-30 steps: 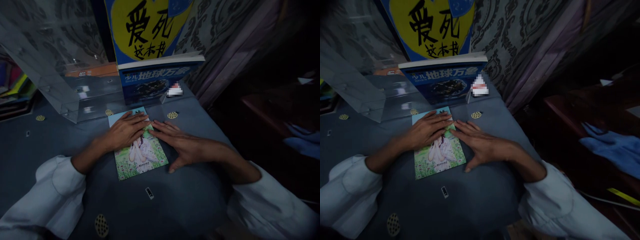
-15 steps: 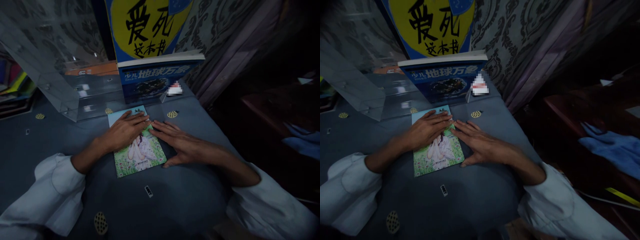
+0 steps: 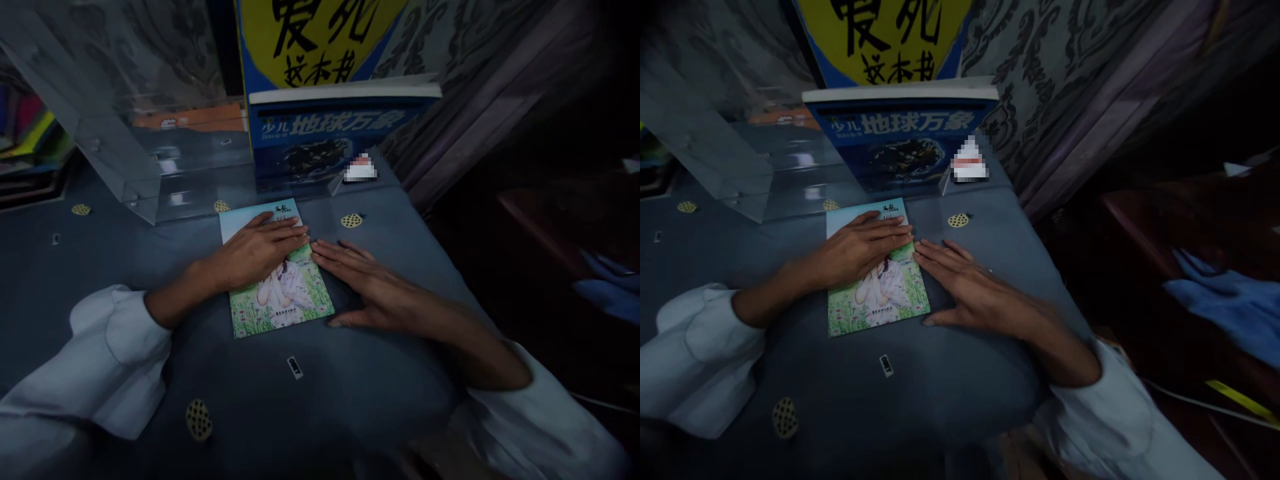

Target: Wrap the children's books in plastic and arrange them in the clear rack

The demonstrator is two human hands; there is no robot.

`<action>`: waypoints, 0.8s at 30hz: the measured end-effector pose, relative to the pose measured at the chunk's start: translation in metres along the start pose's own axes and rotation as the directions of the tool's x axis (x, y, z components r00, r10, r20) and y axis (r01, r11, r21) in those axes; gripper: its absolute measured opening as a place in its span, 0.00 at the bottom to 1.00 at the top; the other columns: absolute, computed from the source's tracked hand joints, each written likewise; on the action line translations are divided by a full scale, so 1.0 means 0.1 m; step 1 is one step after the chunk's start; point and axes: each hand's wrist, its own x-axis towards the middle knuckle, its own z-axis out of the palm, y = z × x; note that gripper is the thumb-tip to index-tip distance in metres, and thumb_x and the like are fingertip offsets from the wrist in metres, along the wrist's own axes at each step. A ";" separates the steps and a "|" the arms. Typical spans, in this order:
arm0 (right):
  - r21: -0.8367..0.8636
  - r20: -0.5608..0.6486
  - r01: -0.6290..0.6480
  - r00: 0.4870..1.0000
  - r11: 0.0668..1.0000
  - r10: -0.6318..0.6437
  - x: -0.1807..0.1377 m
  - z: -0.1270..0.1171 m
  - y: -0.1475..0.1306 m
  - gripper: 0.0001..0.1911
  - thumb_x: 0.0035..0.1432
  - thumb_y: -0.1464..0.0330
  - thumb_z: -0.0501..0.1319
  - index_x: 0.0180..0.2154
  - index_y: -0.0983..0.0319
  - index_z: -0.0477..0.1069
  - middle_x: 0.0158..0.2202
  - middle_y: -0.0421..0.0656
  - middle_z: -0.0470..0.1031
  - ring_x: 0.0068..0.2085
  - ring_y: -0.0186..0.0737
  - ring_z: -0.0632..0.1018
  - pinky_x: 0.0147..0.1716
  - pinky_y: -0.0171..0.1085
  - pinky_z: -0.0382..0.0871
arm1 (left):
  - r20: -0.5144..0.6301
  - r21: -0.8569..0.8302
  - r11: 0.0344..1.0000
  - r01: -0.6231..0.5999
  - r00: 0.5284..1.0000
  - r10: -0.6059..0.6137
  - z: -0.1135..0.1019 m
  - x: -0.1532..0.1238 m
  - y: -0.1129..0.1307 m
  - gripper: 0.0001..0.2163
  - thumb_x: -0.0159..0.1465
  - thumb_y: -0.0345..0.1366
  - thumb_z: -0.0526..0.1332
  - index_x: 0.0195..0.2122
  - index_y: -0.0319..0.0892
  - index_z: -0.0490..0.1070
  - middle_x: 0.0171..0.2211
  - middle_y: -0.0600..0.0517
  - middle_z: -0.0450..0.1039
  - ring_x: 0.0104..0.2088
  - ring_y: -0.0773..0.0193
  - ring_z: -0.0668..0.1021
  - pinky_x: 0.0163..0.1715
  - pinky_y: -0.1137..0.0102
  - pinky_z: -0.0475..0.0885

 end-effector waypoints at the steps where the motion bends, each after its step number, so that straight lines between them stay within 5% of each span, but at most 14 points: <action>1: 0.004 -0.011 0.000 1.000 1.000 0.000 -0.01 0.00 -0.02 0.52 0.60 0.55 0.69 0.73 0.55 0.39 0.73 0.52 0.52 0.72 0.53 0.56 0.70 0.61 0.50 | -0.009 -0.011 1.000 -0.009 1.000 0.009 0.00 0.00 0.01 0.19 0.74 0.31 0.49 0.64 0.44 0.66 0.64 0.46 0.68 0.68 0.55 0.66 0.66 0.50 0.60; 7: -0.007 -0.074 -0.009 0.997 1.000 0.009 -0.03 0.04 -0.13 0.40 0.65 0.53 0.63 0.71 0.56 0.50 0.70 0.54 0.59 0.70 0.54 0.61 0.68 0.63 0.53 | 0.000 -0.083 0.996 -0.045 0.999 0.045 -0.03 0.00 0.10 0.18 0.76 0.38 0.48 0.61 0.44 0.70 0.62 0.47 0.71 0.66 0.55 0.68 0.66 0.51 0.60; 24: -0.028 -0.216 -0.028 0.976 0.999 0.021 -0.15 0.16 -0.25 0.23 0.68 0.61 0.61 0.63 0.55 0.68 0.61 0.49 0.74 0.63 0.53 0.73 0.63 0.59 0.67 | 0.065 -0.147 0.985 -0.088 0.993 0.098 -0.12 -0.01 0.25 0.17 0.76 0.37 0.49 0.61 0.47 0.71 0.62 0.49 0.71 0.66 0.55 0.69 0.66 0.52 0.60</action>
